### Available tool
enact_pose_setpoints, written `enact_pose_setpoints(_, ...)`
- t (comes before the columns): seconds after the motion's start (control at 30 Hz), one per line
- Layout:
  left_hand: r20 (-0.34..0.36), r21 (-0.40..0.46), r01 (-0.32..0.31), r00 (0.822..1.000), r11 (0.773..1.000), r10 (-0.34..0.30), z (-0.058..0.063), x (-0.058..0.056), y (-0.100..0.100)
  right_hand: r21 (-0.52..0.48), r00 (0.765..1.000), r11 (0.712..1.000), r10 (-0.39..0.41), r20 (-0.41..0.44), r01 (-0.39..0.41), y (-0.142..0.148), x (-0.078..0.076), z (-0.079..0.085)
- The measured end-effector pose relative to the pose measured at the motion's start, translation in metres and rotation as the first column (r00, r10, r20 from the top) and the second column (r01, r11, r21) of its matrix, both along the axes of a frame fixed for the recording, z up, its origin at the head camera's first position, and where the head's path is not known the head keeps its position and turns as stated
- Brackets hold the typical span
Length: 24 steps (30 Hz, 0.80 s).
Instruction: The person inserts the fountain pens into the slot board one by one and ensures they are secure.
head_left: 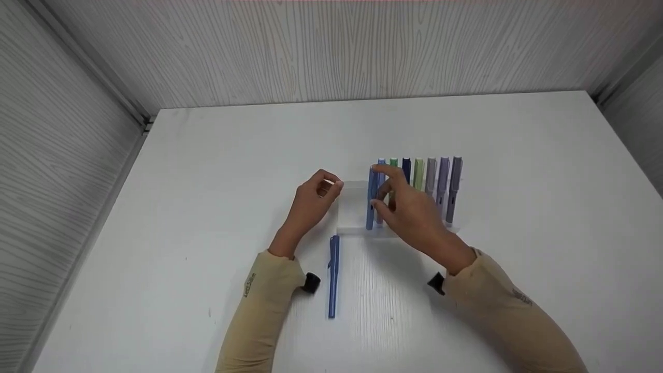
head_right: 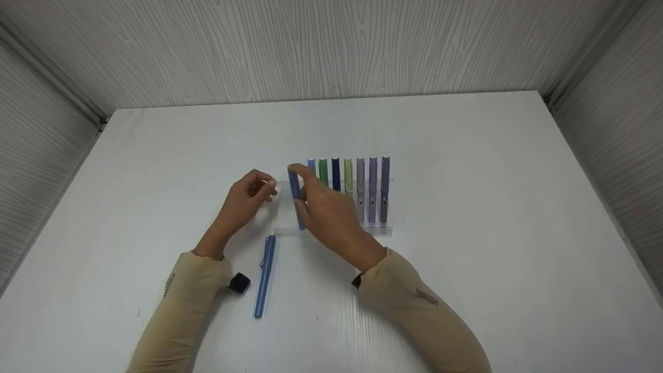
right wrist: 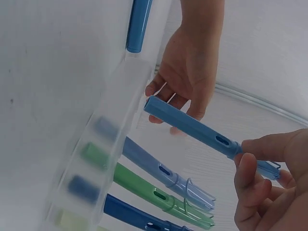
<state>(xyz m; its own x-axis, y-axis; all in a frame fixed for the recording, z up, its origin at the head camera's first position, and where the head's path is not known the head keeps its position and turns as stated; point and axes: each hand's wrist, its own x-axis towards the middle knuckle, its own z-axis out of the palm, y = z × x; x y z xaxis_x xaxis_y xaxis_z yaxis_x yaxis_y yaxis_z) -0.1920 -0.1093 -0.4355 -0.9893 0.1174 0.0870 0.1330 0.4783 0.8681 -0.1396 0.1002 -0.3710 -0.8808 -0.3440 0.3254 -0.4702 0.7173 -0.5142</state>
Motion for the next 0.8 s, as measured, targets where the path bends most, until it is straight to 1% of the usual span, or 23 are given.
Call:
enact_pose_setpoints(0.1,0.009,-0.008,-0.005,1.000,1.000,0.005,0.001,0.000,0.001,0.020,1.000,1.000,-0.009,-0.029,0.010,0.000,-0.003,-0.002)
enact_pose_setpoints(0.23,0.019,-0.008,-0.005,1.000,1.000,0.006,0.001,0.000,0.001,0.033,0.999,0.999,-0.016,-0.041,0.018,0.001,-0.005,-0.005)
enact_pose_setpoints(0.4,0.008,0.000,-0.004,1.000,1.000,0.004,0.002,0.001,0.000,0.022,0.997,1.000,-0.015,-0.069,0.017,0.001,-0.007,-0.007)
enact_pose_setpoints(0.57,-0.001,-0.023,-0.010,1.000,1.000,0.010,0.001,0.001,0.000,0.015,0.995,1.000,0.000,-0.096,0.001,0.001,-0.010,-0.010)
enact_pose_setpoints(0.8,-0.018,-0.041,-0.009,1.000,0.999,0.008,0.001,0.000,0.001,0.034,0.995,0.999,0.016,-0.103,-0.013,0.001,-0.013,-0.014)
